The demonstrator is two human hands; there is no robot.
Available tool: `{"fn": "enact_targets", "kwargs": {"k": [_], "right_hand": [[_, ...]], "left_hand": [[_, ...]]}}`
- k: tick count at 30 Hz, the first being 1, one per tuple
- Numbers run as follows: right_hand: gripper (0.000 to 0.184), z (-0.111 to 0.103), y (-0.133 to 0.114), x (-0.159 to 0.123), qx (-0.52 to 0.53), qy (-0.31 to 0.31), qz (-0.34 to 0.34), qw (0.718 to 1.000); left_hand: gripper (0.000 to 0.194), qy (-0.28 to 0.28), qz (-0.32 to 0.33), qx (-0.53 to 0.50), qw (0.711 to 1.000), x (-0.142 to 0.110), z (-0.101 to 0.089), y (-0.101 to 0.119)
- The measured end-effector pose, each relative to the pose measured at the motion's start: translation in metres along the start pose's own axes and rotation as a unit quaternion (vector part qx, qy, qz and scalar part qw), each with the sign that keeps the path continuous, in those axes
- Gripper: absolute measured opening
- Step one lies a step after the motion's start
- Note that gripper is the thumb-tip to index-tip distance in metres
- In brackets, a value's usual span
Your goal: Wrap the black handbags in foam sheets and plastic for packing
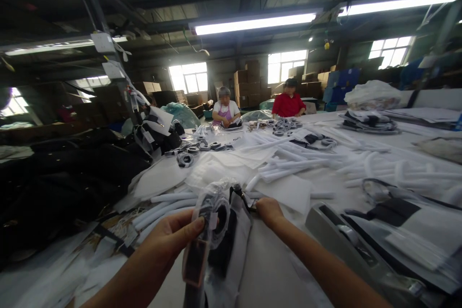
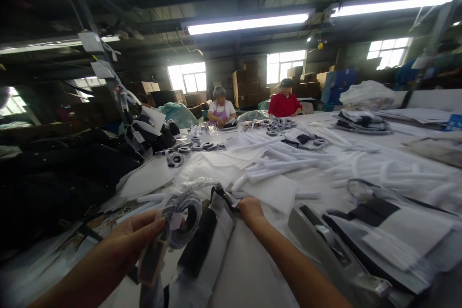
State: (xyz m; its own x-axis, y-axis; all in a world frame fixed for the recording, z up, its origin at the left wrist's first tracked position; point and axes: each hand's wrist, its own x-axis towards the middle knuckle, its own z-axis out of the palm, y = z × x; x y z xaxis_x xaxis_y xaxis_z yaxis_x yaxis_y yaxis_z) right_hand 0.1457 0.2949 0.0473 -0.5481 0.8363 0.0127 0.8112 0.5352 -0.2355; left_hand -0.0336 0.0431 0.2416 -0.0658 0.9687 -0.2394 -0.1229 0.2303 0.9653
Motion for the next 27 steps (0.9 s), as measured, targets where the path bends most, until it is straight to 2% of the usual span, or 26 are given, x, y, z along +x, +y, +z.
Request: {"fn": "enact_targets", "kwargs": {"k": [6, 9, 12, 15, 18, 23, 25, 27], "right_hand": [[0.028, -0.014, 0.000, -0.031, -0.028, -0.036, 0.048, 0.998], [0.025, -0.027, 0.008, -0.052, -0.009, -0.034, 0.078, 0.996], [0.024, -0.036, 0.022, -0.085, 0.040, -0.022, 0.092, 0.995], [0.022, -0.033, 0.031, -0.123, 0.106, -0.048, 0.076, 0.990], [0.015, -0.017, 0.026, -0.152, 0.136, -0.061, 0.079, 0.986], [0.016, 0.008, 0.005, -0.163, 0.158, -0.005, 0.086, 0.984], [0.016, 0.005, -0.001, -0.161, 0.190, 0.019, 0.073, 0.979], [0.025, -0.010, -0.006, -0.160, 0.230, 0.053, 0.056, 0.970]], "left_hand": [[0.036, -0.029, 0.045, -0.002, 0.999, 0.001, -0.005, -0.003], [0.028, -0.038, 0.073, 0.017, 0.996, 0.001, -0.005, -0.002], [0.029, -0.042, 0.080, 0.026, 0.996, 0.001, -0.007, -0.002], [0.031, -0.045, 0.073, 0.021, 0.996, 0.002, -0.007, -0.003], [0.030, -0.049, 0.069, 0.025, 0.996, 0.004, -0.006, -0.004], [0.029, -0.059, 0.076, 0.029, 0.995, 0.006, -0.001, -0.003], [0.030, -0.062, 0.073, 0.029, 0.995, 0.004, -0.001, -0.001], [0.030, -0.063, 0.072, 0.032, 0.995, 0.003, 0.000, 0.000]]}}
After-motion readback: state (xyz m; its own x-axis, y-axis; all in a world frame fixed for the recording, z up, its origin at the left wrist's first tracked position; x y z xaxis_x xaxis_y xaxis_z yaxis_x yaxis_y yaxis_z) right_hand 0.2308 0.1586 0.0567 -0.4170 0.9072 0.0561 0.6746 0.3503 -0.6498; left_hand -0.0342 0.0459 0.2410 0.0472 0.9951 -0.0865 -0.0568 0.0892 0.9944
